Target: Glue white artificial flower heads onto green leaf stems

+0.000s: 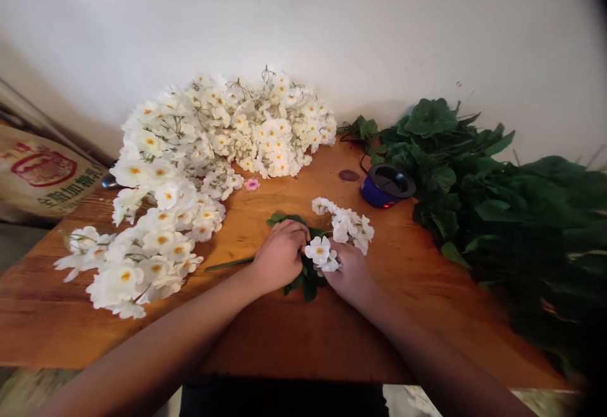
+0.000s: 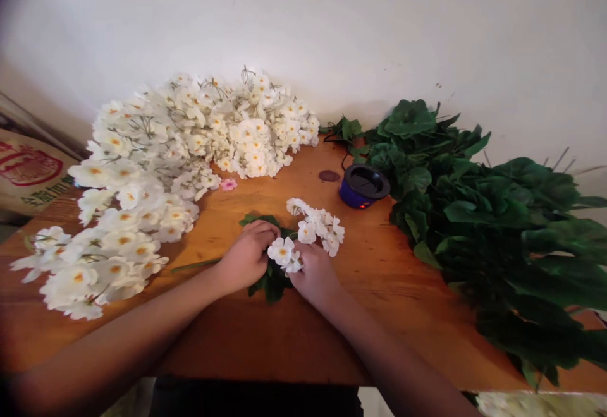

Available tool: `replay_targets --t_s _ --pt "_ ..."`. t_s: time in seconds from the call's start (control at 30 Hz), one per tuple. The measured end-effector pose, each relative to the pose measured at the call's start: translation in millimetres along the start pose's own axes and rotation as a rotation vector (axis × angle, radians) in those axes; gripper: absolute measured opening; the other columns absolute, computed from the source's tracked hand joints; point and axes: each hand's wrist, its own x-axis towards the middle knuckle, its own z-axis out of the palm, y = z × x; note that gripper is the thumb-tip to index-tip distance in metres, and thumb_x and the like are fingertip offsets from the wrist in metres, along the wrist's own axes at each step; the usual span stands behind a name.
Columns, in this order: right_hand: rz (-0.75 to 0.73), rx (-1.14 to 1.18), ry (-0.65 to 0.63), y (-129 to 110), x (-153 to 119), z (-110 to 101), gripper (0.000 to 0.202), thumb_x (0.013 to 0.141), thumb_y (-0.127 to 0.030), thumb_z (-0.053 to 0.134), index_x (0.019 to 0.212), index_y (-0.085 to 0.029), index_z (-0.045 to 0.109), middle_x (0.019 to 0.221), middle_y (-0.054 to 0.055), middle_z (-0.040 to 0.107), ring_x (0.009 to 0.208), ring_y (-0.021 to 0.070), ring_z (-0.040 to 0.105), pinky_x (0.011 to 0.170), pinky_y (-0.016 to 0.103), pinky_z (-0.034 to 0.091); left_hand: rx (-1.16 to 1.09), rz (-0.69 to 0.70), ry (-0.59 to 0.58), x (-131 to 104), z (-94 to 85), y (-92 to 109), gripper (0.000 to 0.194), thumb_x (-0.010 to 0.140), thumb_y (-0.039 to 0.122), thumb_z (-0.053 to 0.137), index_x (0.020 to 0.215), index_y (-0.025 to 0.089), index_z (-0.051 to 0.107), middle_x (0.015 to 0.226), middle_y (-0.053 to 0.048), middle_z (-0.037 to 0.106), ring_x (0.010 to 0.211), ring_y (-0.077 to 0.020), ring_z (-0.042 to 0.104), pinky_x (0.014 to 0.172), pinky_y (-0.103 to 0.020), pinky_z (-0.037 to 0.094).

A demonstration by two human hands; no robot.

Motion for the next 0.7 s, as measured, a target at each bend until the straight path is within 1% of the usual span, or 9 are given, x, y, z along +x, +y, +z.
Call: replay_targets --t_s 0.13,0.23,0.3,0.37,0.43,0.53,0.6,0.67,0.7 --pt "-0.021 -0.007 0.054 1 -1 1 0.013 0.074 -0.013 0.051 0.064 -0.021 0.05 0.059 0.001 0.058 0.058 0.0167 0.055 0.056 0.026 0.037 -0.062 0.014 0.011 1 0.4 -1 0.026 0.068 -0.004 0.053 0.076 0.018 0.064 0.094 -0.005 0.069 0.097 -0.0218 0.06 0.091 -0.039 0.046" --pt "-0.027 -0.012 0.141 -2 -3 -1 0.009 0.075 -0.017 0.054 0.067 -0.021 0.056 0.06 0.002 0.059 0.06 0.0182 0.056 0.058 0.028 0.04 -0.193 0.046 0.05 1 -6.2 3 0.017 0.075 0.003 0.059 0.072 0.019 0.064 0.096 -0.005 0.069 0.096 -0.0198 0.063 0.092 -0.037 0.047" --pt "-0.013 -0.008 0.204 -6 -4 -5 0.006 0.078 -0.022 0.058 0.072 -0.021 0.061 0.065 0.003 0.062 0.063 0.0195 0.058 0.06 0.029 0.043 -0.282 0.043 0.108 1 -18.7 7 0.006 0.083 0.016 0.063 0.081 0.019 0.068 0.106 -0.007 0.068 0.102 -0.0201 0.063 0.095 -0.037 0.047" --pt "0.033 0.009 0.225 -12 -5 -11 0.011 0.081 -0.029 0.062 0.077 -0.02 0.065 0.07 0.005 0.064 0.065 0.0202 0.06 0.062 0.03 0.045 -0.297 -0.025 0.216 2 -39.5 8 0.013 0.088 0.03 0.062 0.094 0.021 0.069 0.112 -0.008 0.068 0.105 -0.0209 0.064 0.094 -0.037 0.049" --pt "0.086 0.045 0.219 -16 -5 -18 0.02 0.082 -0.037 0.065 0.085 -0.018 0.068 0.074 0.005 0.065 0.065 0.0199 0.06 0.062 0.031 0.047 -0.153 -0.17 0.365 7 -67.4 6 0.022 0.091 0.036 0.056 0.103 0.021 0.067 0.109 -0.008 0.069 0.099 -0.0219 0.065 0.088 -0.037 0.051" --pt "0.161 0.152 0.231 -18 -8 -26 0.037 0.083 -0.044 0.066 0.109 -0.018 0.068 0.087 0.007 0.07 0.067 0.0189 0.062 0.063 0.031 0.05 0.396 -0.396 0.447 23 -111.4 -6 0.031 0.089 0.035 0.056 0.114 0.019 0.065 0.119 -0.014 0.065 0.106 -0.0299 0.062 0.094 -0.046 0.047" --pt "0.2 0.257 0.276 -17 -10 -30 0.042 0.086 -0.044 0.063 0.12 -0.02 0.065 0.098 0.008 0.072 0.071 0.019 0.065 0.064 0.031 0.052 0.692 -0.565 0.355 38 -132.9 -16 0.04 0.086 0.034 0.058 0.12 0.014 0.063 0.126 -0.022 0.06 0.119 -0.0407 0.053 0.094 -0.053 0.045" --pt "0.21 0.335 0.321 -16 -12 -33 0.038 0.09 -0.042 0.059 0.121 -0.021 0.063 0.103 0.008 0.073 0.075 0.019 0.068 0.062 0.03 0.053 0.755 -0.749 0.154 52 -144.7 -23 0.034 0.08 0.029 0.063 0.108 0.009 0.067 0.123 -0.028 0.061 0.119 -0.0466 0.052 0.091 -0.056 0.044" --pt "0.197 0.343 0.344 -16 -14 -36 0.035 0.091 -0.041 0.057 0.12 -0.022 0.063 0.104 0.008 0.073 0.075 0.0189 0.068 0.061 0.03 0.053 0.741 -0.79 0.104 57 -147.5 -26 0.03 0.076 0.025 0.066 0.1 0.007 0.07 0.115 -0.029 0.064 0.113 -0.0473 0.057 0.087 -0.055 0.046"
